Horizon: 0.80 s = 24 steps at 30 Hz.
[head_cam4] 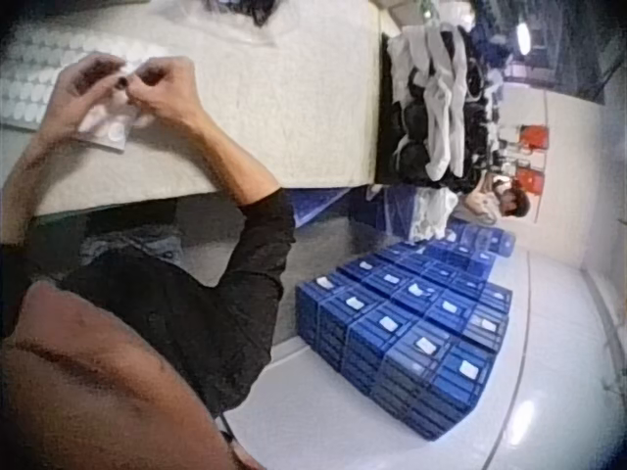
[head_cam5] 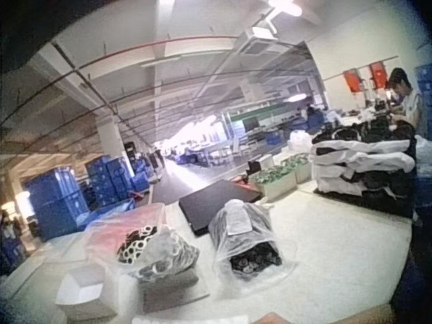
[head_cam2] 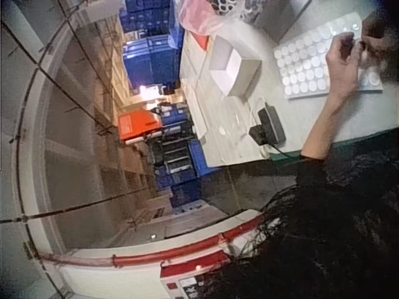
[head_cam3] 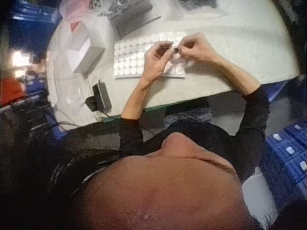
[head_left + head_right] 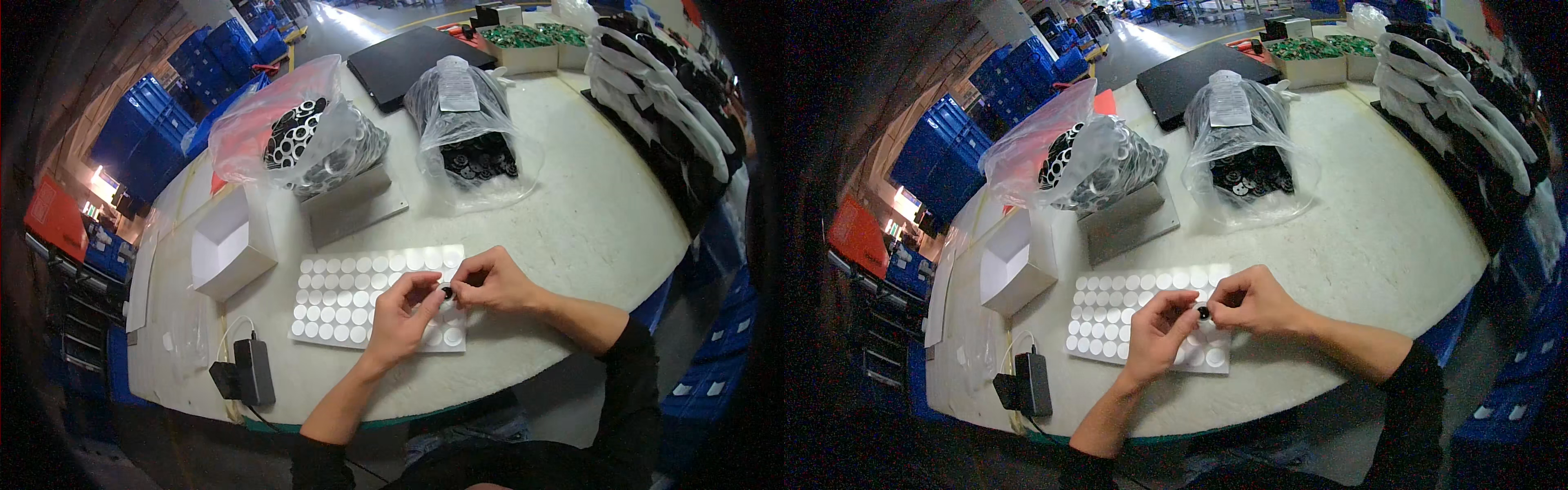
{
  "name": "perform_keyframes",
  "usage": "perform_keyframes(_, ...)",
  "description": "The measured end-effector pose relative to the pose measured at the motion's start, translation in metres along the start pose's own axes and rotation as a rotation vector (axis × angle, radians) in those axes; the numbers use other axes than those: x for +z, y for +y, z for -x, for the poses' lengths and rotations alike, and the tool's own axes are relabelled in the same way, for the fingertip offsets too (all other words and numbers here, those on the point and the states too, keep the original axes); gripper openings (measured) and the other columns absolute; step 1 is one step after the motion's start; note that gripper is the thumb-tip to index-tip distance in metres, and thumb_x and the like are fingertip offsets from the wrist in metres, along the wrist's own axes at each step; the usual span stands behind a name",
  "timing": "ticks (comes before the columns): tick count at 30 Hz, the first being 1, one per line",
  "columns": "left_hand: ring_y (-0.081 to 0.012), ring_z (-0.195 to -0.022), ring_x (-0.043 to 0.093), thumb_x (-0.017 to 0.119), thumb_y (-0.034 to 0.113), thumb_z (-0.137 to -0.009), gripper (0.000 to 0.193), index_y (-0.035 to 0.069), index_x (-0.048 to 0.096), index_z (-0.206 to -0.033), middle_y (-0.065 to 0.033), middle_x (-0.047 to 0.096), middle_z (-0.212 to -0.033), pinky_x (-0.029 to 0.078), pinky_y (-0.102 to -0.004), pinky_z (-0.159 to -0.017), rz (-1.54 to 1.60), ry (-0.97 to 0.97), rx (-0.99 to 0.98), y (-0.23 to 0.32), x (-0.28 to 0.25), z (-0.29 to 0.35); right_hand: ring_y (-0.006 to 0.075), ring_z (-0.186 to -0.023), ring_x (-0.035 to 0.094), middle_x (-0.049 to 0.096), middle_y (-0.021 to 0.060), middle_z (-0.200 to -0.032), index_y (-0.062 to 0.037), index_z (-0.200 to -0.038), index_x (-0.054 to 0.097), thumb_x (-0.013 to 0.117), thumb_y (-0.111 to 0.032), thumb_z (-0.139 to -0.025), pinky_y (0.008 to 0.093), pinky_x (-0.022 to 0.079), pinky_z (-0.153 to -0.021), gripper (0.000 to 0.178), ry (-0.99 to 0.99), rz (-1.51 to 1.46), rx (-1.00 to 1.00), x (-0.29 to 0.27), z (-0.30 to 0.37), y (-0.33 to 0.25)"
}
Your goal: The person assembles or tests small black electronic components by hand, then places them into a white gridded tray.
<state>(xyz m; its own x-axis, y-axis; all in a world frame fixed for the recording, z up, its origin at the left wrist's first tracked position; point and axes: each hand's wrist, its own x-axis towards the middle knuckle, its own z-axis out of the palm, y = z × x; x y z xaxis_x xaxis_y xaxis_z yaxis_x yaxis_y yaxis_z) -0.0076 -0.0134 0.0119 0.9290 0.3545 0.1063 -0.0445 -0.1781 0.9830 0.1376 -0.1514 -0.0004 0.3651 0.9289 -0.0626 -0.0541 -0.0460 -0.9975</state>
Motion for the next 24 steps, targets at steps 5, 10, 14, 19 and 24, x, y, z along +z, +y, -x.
perform_keyframes(5, -0.0156, -0.082, 0.064, 0.067, -0.004, -0.079, 0.023, -0.003, 0.064, -0.101, -0.0097, 0.066, -0.092, 0.052, -0.0257, -0.074, -0.11, -0.001, 0.157, -0.003, -0.002, 0.0, 0.009, -0.06, 0.061, 0.066, 0.0075, -0.065, 0.0023, -0.077, 0.065, 0.066, -0.008, -0.079, 0.0244, 0.05, -0.056, 0.011, 0.069, 0.201, -0.236, 0.005, -0.002, 0.003)
perform_keyframes(10, -0.0158, -0.078, 0.063, 0.068, -0.006, -0.073, 0.019, 0.0, 0.068, -0.09, -0.0102, 0.065, -0.088, 0.051, -0.0256, -0.07, -0.351, -0.085, 0.216, 0.011, 0.003, 0.004, 0.0201, -0.048, 0.057, 0.059, 0.0105, -0.058, -0.0047, -0.065, 0.058, 0.072, -0.016, -0.074, 0.0286, 0.045, -0.047, 0.02, 0.047, 0.666, -0.547, -0.001, -0.004, 0.011)
perform_keyframes(14, -0.0106, -0.08, 0.06, 0.066, -0.005, -0.079, 0.015, -0.001, 0.065, -0.094, -0.0035, 0.063, -0.086, 0.049, -0.0246, -0.075, 0.095, -0.036, 0.1, 0.008, -0.003, 0.009, 0.0242, -0.05, 0.058, 0.06, 0.011, -0.059, -0.0048, -0.067, 0.061, 0.071, -0.026, -0.081, 0.0321, 0.046, -0.049, 0.027, -0.033, 0.629, -0.546, 0.002, -0.004, 0.003)
perform_keyframes(19, -0.0091, -0.08, 0.061, 0.068, 0.001, -0.082, 0.017, 0.0, 0.065, -0.099, -0.004, 0.066, -0.087, 0.049, -0.0229, -0.074, -0.178, 0.25, 0.271, 0.072, -0.062, -0.032, 0.012, -0.049, 0.051, 0.057, 0.0084, -0.056, 0.0003, -0.072, 0.062, 0.068, -0.016, -0.084, 0.0265, 0.042, -0.047, 0.021, 0.306, 0.337, -0.517, -0.015, -0.003, 0.007)
perform_keyframes(24, -0.0139, -0.073, 0.063, 0.067, 0.007, -0.081, 0.022, -0.005, 0.067, -0.099, -0.0108, 0.068, -0.084, 0.05, -0.0273, -0.07, -0.69, 0.535, 0.46, 0.136, -0.166, -0.138, 0.0096, -0.048, 0.049, 0.056, 0.0056, -0.055, 0.0006, -0.071, 0.061, 0.066, -0.014, -0.085, 0.0249, 0.04, -0.046, 0.021, 0.402, 0.43, -0.551, -0.02, -0.013, 0.007)
